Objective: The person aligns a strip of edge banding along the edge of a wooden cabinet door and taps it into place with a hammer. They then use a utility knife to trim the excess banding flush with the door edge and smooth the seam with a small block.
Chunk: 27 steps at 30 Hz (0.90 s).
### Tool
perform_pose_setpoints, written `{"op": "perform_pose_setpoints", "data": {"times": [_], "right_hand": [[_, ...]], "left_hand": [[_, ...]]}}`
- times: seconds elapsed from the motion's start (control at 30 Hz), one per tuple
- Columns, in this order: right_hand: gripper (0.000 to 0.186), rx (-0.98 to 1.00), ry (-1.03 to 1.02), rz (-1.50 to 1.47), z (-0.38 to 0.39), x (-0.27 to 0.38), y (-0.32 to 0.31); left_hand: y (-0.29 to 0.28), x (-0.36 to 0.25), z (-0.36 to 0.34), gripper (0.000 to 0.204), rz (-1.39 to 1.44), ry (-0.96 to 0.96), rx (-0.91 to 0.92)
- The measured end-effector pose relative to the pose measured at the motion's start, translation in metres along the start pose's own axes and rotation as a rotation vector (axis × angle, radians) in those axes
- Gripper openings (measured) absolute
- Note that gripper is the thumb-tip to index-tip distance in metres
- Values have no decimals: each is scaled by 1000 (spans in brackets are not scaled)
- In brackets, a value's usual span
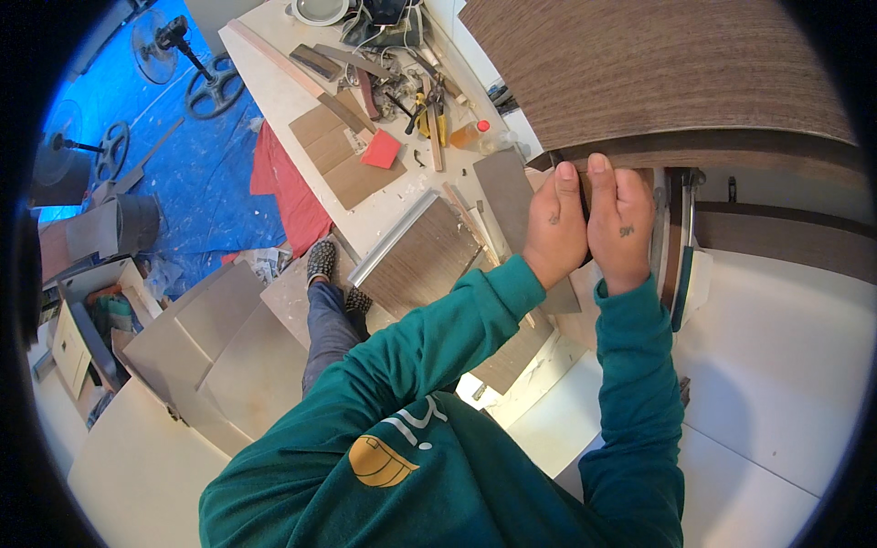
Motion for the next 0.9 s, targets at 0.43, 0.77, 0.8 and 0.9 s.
{"op": "perform_pose_setpoints", "data": {"times": [0.43,0.77,0.8,0.9], "right_hand": [[44,43,52,-52,2,-10,-1],[44,54,80,-55,0,-5,0],[44,63,109,-70,-1,-6,0],[45,17,-2,-24,-1,-5,-1]], "left_hand": [[1,-1,-2,56,-14,-99,68],[-3,5,-8,53,110,-19,90],[-3,3,-8,51,154,15,67],[-21,12,11,49,258,-502,177]]}}
Point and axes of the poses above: each hand's wrist, its own z-axis away from the middle knuckle, its own y-axis out of the palm, x = y × z, the point moved 3 cm from there along -z, towards the middle knuckle, and after that the axes turned 9 degrees about y, right-handed, at the moved point
